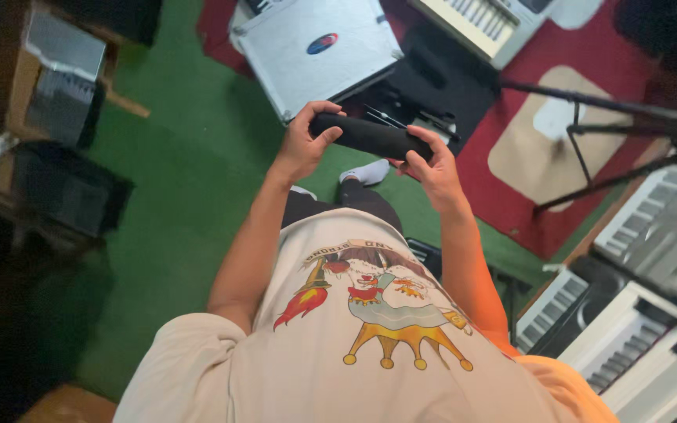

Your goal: The person places several dark foam inserts into a black hard-shell equipment case while sitting on a green carpeted area surrounded by electronic keyboards.

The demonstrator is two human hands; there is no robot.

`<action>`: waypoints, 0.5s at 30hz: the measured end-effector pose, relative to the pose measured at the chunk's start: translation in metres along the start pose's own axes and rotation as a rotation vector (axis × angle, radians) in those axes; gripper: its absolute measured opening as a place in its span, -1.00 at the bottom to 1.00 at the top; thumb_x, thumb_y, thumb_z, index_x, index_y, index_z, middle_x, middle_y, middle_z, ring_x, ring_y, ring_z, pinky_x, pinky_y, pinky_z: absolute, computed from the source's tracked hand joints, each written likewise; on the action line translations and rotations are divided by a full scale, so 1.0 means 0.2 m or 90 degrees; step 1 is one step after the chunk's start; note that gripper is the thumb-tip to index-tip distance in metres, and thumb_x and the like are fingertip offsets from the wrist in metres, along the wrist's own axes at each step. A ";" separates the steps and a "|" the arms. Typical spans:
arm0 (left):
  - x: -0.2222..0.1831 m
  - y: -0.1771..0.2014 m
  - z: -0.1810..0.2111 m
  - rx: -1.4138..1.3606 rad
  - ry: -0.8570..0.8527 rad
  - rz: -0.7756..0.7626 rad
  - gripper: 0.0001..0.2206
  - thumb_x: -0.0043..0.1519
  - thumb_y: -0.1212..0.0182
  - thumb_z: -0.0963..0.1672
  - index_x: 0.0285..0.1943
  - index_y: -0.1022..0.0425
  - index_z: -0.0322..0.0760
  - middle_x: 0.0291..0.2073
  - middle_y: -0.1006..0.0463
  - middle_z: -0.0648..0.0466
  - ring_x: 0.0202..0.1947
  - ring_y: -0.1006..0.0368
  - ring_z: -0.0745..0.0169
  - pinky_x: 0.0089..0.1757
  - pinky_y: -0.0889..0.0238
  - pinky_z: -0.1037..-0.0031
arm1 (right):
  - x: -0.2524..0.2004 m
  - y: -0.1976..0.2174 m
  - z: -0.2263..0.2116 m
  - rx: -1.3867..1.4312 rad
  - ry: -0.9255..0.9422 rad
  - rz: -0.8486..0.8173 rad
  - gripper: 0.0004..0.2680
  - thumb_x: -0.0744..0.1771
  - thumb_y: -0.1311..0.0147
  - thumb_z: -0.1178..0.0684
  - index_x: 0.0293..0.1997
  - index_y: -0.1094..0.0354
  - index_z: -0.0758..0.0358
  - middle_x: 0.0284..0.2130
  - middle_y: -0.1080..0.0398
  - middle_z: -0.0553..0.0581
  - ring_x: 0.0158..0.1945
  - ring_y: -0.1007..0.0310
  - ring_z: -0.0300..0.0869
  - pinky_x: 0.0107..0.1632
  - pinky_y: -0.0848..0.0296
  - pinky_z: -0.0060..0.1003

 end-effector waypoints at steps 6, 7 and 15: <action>-0.55 0.66 0.03 0.042 -0.032 0.306 -0.58 0.25 -0.38 0.02 0.16 -0.46 -0.28 -0.09 -0.58 0.12 -0.14 -0.50 0.37 -0.10 -0.43 0.49 | 0.42 -0.62 0.15 -0.232 0.097 -0.009 -0.76 0.33 -0.25 0.26 0.11 -0.43 0.42 -0.22 -0.48 0.12 -0.26 -0.47 -0.27 -0.18 -0.47 -0.39; -0.65 0.77 0.03 0.019 -0.025 0.346 -0.56 0.23 -0.37 0.04 0.15 -0.45 -0.28 -0.11 -0.55 0.13 -0.19 -0.47 0.39 -0.15 -0.43 0.50 | 0.47 -0.74 0.16 -0.271 0.089 -0.037 -0.80 0.36 -0.23 0.23 0.08 -0.46 0.41 -0.21 -0.49 0.11 -0.25 -0.47 -0.28 -0.16 -0.46 -0.40; -1.45 1.51 -0.06 0.056 -0.058 0.597 -0.69 0.36 -0.30 -0.01 0.11 -0.48 -0.28 -0.19 -0.56 0.10 -0.17 -0.48 0.31 -0.10 -0.39 0.45 | 0.49 -2.02 0.50 -0.599 -0.020 -0.386 -0.67 0.36 -0.06 -0.04 0.29 -0.31 0.12 -0.02 -0.46 0.07 -0.06 -0.46 -0.28 -0.32 -0.38 -0.35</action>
Point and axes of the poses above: each hand's wrist, its own x-axis towards the middle knuckle, its own y-axis out of the back of the hand, z = x × y, the point moved 1 cm from there along x, towards the middle knuckle
